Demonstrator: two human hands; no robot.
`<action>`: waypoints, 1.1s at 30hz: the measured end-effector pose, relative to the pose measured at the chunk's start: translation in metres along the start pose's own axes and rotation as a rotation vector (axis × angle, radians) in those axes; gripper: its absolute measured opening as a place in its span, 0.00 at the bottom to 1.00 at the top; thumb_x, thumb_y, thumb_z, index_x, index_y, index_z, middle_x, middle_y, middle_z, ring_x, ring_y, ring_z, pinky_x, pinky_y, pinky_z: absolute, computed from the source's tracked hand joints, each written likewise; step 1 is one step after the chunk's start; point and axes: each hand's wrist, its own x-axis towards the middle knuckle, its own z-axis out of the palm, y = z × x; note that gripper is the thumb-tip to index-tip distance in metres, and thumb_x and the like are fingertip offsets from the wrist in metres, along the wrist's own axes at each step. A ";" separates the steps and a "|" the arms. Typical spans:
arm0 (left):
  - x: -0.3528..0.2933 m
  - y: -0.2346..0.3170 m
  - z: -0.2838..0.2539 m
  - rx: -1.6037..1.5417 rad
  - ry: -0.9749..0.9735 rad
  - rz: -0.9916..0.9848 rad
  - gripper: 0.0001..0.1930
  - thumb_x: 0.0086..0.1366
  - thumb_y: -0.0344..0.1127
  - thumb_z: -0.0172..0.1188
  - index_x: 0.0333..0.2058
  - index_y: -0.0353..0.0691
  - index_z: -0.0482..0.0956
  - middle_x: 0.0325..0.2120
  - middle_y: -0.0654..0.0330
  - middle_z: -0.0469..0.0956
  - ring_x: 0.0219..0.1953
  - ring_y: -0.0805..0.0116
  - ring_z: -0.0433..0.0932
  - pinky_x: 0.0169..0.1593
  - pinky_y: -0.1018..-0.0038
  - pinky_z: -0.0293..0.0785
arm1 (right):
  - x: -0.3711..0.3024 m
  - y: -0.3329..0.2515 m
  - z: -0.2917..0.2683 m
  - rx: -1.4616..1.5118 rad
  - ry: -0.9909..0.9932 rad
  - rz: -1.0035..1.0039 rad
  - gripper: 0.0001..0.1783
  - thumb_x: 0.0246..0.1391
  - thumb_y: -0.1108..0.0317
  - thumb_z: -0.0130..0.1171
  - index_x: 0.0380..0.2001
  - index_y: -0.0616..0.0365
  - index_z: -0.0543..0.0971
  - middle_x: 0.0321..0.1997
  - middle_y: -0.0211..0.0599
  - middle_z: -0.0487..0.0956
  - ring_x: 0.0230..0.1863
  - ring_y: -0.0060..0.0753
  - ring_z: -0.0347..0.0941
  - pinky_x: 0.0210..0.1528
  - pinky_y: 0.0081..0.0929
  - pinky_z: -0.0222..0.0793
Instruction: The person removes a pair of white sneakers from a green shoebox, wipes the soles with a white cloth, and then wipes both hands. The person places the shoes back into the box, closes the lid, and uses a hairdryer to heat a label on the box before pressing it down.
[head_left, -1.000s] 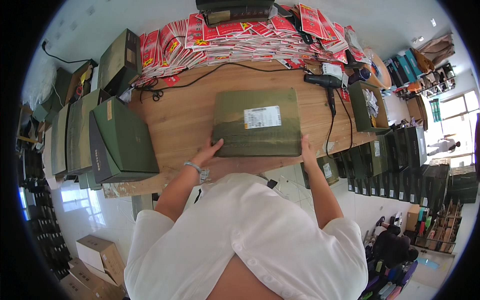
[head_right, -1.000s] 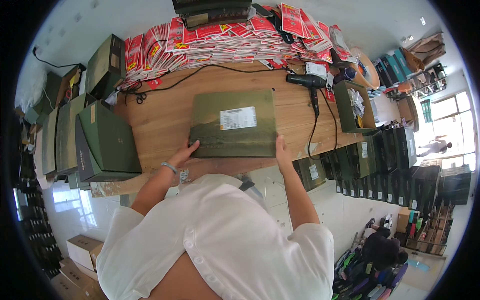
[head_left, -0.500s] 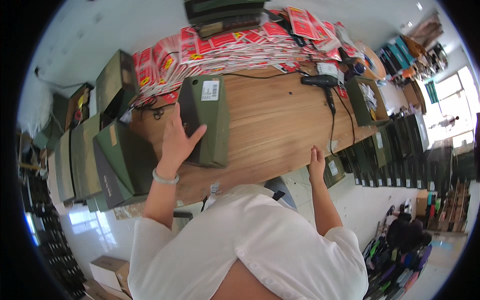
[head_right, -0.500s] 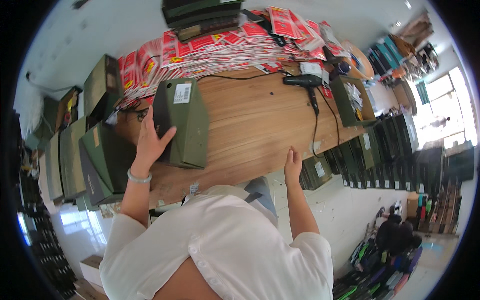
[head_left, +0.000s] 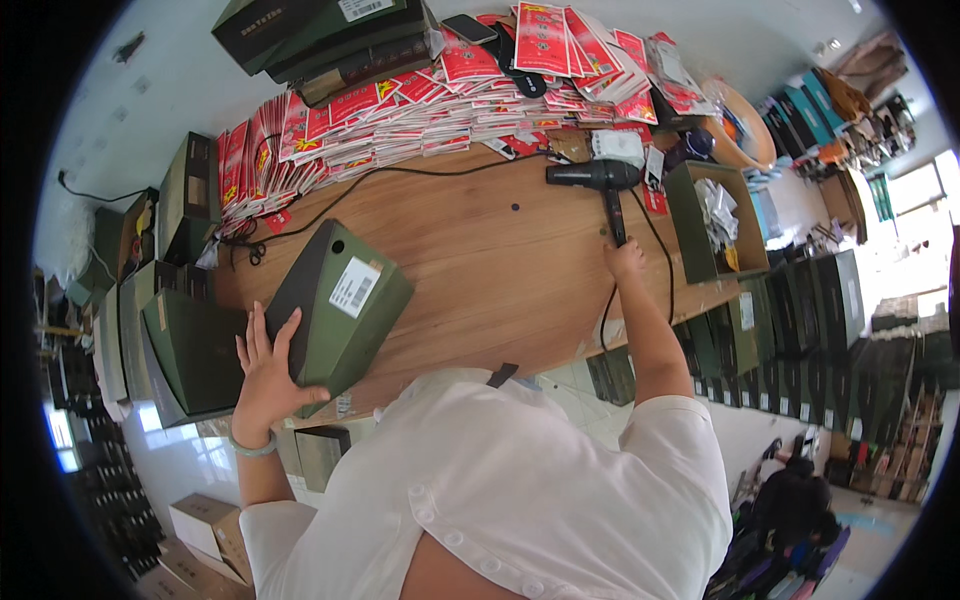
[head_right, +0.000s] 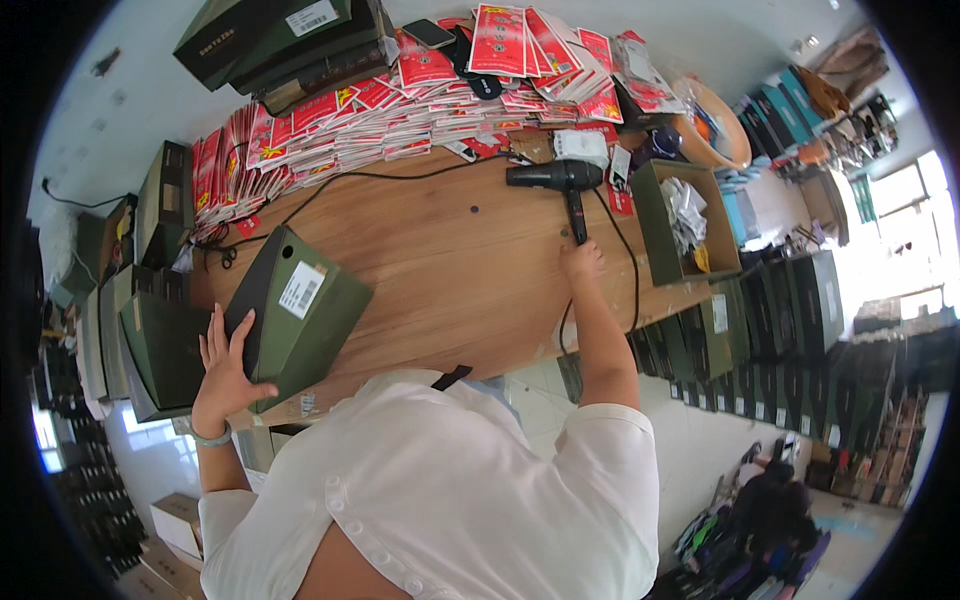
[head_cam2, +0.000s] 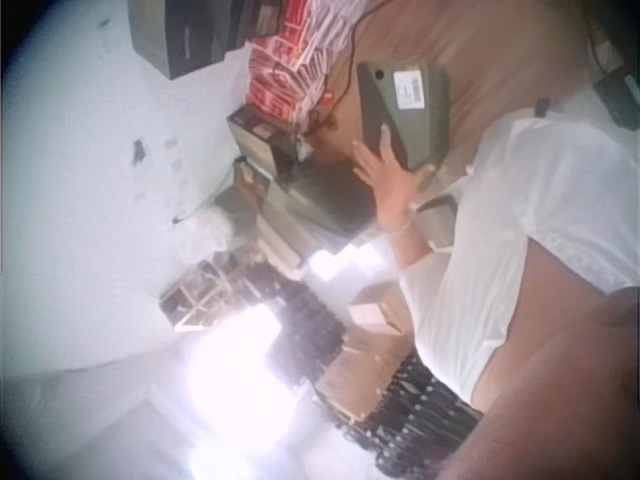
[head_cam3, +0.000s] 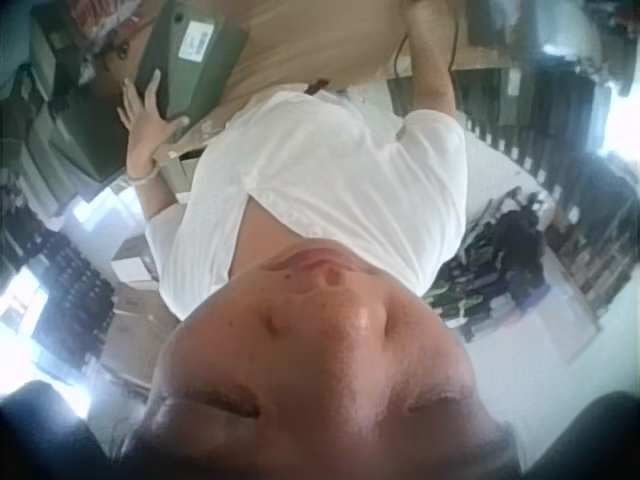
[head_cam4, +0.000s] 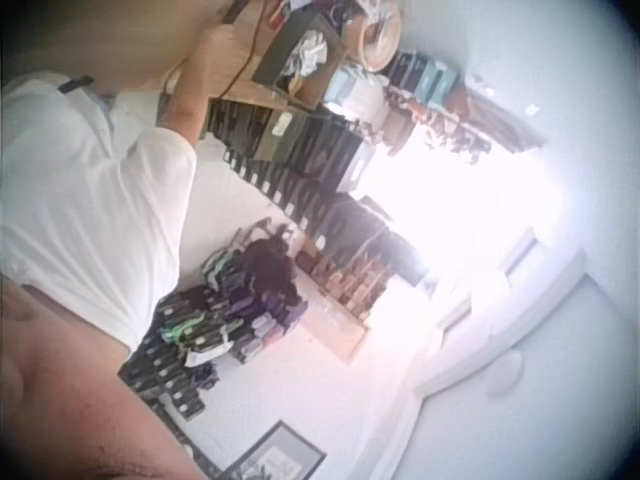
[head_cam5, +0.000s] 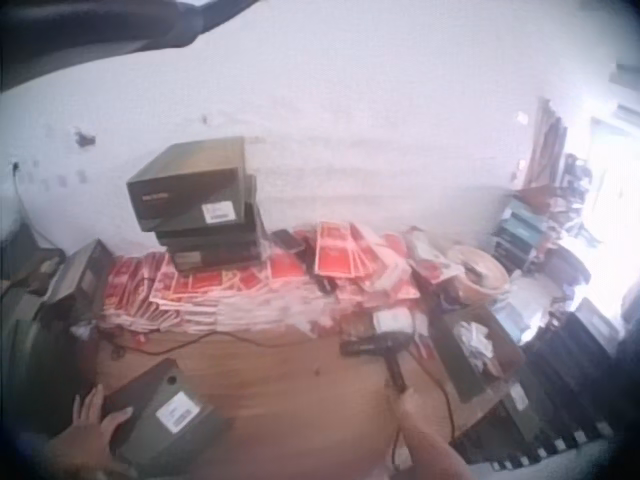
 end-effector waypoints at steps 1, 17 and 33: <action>-0.004 0.011 0.002 -0.003 0.012 -0.033 0.66 0.27 0.70 0.72 0.68 0.58 0.53 0.70 0.41 0.35 0.71 0.39 0.40 0.68 0.40 0.37 | 0.018 -0.009 0.001 0.033 -0.024 -0.019 0.42 0.47 0.45 0.64 0.61 0.54 0.65 0.64 0.47 0.67 0.64 0.52 0.63 0.64 0.52 0.56; -0.010 0.099 0.015 0.033 0.372 -0.099 0.51 0.30 0.49 0.72 0.62 0.56 0.69 0.66 0.39 0.50 0.63 0.39 0.56 0.61 0.49 0.51 | 0.139 -0.038 0.046 1.212 -1.080 0.299 0.21 0.48 0.61 0.69 0.43 0.54 0.74 0.35 0.40 0.77 0.40 0.43 0.77 0.37 0.40 0.75; 0.009 0.070 0.020 -0.089 0.399 -0.067 0.54 0.31 0.56 0.73 0.63 0.59 0.66 0.65 0.36 0.50 0.61 0.38 0.56 0.60 0.47 0.50 | -0.200 -0.083 -0.217 1.057 -0.678 -0.730 0.32 0.63 0.41 0.49 0.52 0.62 0.66 0.20 0.33 0.71 0.14 0.21 0.66 0.15 0.19 0.61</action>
